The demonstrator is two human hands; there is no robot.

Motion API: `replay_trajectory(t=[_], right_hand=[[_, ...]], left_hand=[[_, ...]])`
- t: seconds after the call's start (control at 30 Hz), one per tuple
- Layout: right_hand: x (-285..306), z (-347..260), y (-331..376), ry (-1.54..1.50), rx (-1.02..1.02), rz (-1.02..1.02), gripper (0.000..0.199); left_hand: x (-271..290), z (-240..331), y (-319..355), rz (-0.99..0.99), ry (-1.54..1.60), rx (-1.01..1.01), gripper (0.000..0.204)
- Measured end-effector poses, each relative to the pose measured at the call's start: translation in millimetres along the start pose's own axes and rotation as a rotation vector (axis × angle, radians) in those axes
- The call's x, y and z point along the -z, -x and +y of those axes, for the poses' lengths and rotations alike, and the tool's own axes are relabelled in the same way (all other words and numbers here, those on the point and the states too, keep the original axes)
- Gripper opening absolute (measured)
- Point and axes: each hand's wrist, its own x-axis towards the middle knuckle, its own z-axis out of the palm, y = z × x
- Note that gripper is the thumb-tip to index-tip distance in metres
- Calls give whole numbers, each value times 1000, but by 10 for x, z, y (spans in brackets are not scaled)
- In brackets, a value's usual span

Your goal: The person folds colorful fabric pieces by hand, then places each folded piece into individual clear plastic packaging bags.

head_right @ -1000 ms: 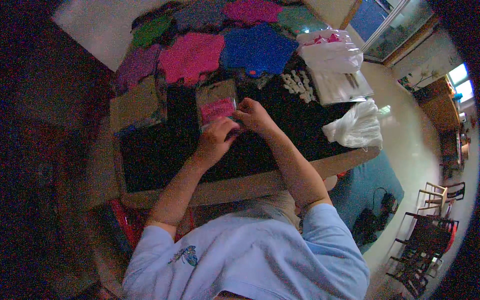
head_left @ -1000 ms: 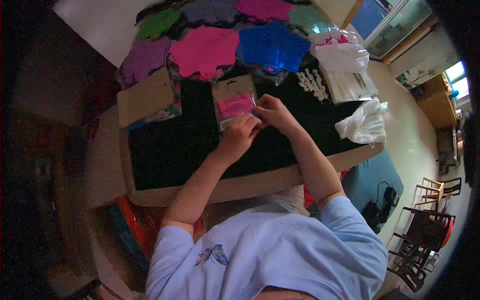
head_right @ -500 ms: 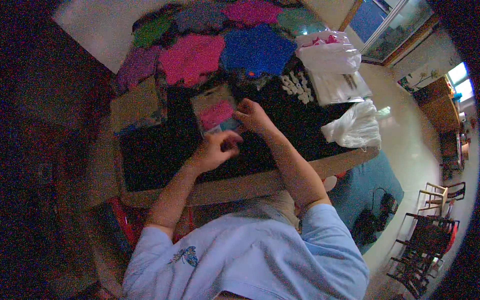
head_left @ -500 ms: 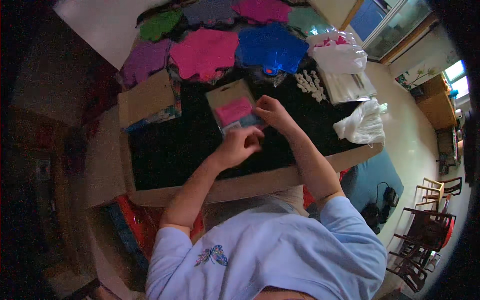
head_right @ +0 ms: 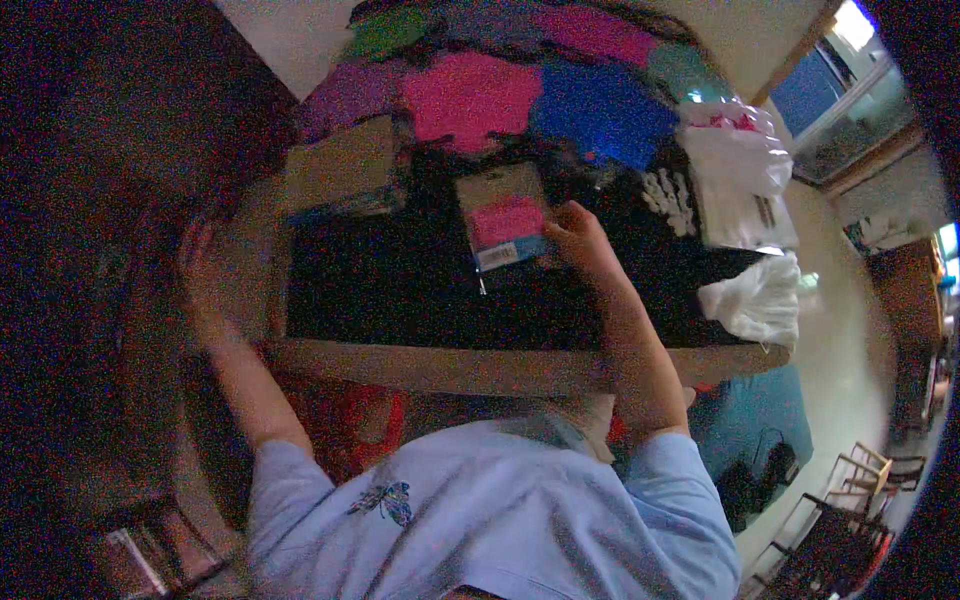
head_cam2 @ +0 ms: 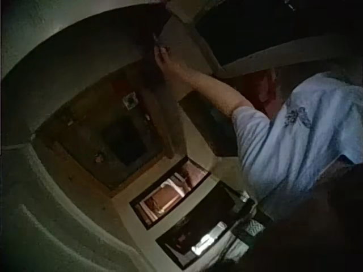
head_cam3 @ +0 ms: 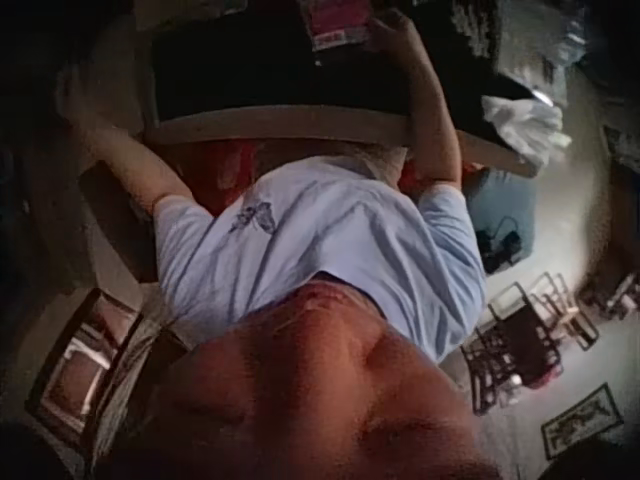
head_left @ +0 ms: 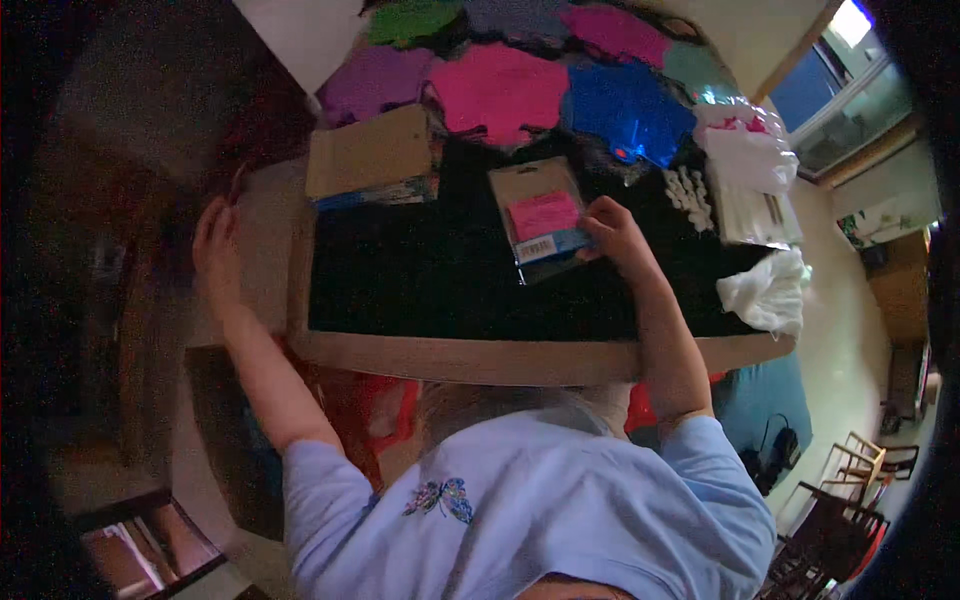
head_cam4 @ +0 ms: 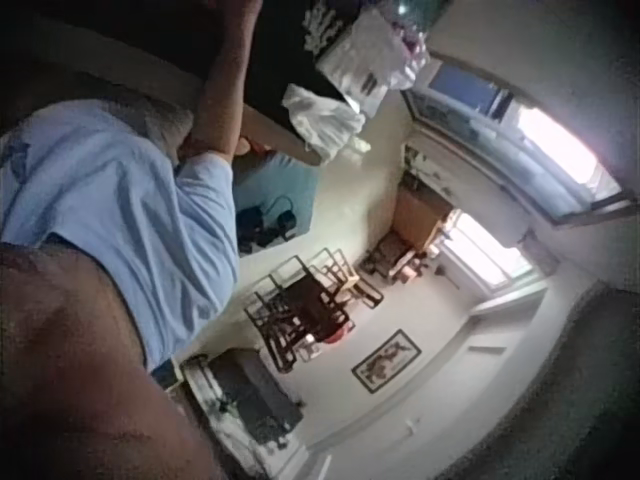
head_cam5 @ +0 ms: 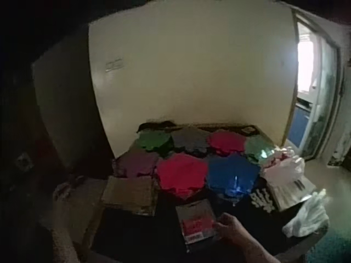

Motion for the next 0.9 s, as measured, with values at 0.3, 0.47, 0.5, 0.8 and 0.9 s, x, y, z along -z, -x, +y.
replay_trajectory(t=[0.3, 0.47, 0.5, 0.8, 0.9], right_hand=[[62, 302, -197, 106, 68, -7, 12], [-5, 70, -17, -35, -15, -22, 13], [13, 55, -29, 21, 27, -29, 13], [-20, -503, 89, -286, 148, 103, 13], [-100, -616, 66, -207, 152, 59, 12]], left_hand=[[75, -763, -469, -6, -84, 142, 25], [-1, -608, -470, -113, -933, 101, 23], [-77, -519, -474, -137, -1099, 84, 23], [-1962, 370, 1392, -927, -422, -426, 59], [-2353, 387, 1511, -969, -218, -534, 56]])
